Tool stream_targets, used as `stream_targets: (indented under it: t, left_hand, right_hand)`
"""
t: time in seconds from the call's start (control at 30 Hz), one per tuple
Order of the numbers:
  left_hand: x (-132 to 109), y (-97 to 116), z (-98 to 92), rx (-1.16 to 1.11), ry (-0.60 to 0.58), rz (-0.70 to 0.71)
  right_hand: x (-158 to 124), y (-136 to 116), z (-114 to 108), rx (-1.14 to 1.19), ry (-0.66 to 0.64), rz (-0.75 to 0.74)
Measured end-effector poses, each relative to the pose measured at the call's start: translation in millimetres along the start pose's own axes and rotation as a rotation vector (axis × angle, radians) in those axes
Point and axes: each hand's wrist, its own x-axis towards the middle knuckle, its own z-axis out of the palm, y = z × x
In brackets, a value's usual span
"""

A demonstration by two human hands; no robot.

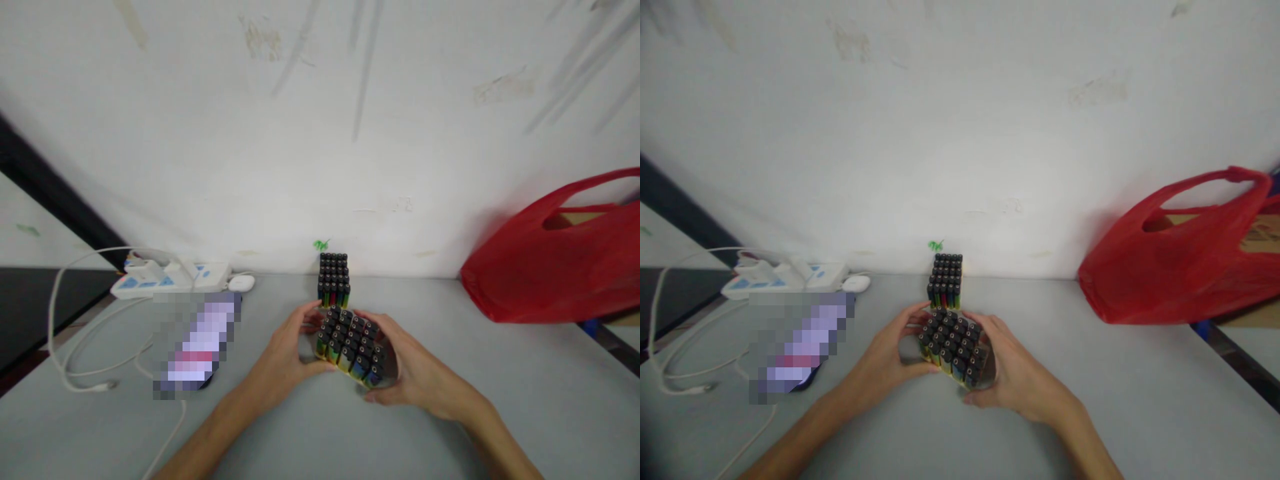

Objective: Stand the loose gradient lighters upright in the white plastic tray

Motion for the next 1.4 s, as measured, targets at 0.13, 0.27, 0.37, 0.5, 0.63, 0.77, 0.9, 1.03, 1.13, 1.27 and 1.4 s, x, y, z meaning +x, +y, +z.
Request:
stream_targets:
  t: [0.13,0.27,0.37,0.5,0.63,0.77,0.9,1.03,1.13,1.27,1.4]
  left_hand:
    - [0,1,0.1,0.033,0.007,-0.025]
    - [1,4,0.0,0.081,0.027,-0.052]
    - [0,4,0.2,0.103,0.027,-0.054]
    - [0,1,0.2,0.078,0.002,-0.087]
    - [0,3,0.2,0.004,0.0,-0.125]
    - [0,7,1.1,-0.074,-0.014,-0.121]
    - [0,9,3.1,-0.104,-0.012,-0.093]
    - [0,8,4.8,-0.146,-0.006,-0.083]
    - [0,7,5.6,-0.198,-0.025,-0.09]
    - [-1,7,6.1,-0.24,-0.08,-0.086]
    - [-2,8,5.1,-0.232,-0.115,-0.091]
  right_hand:
    - [0,2,-2,-0.014,-0.003,-0.002]
    - [0,5,-4,-0.027,-0.007,0.017]
    - [0,6,-5,-0.067,-0.001,0.027]
    - [-1,6,-6,-0.111,-0.002,0.046]
    - [-2,4,-6,-0.111,0.004,0.062]
    - [-1,5,-4,-0.085,0.011,0.079]
    - [0,5,-2,-0.019,-0.005,0.106]
    - [-1,8,1,0.041,-0.03,0.141]
    - [-2,13,3,0.091,-0.023,0.151]
    - [-3,16,3,0.149,-0.005,0.166]
    - [-3,14,3,0.133,0.007,0.21]
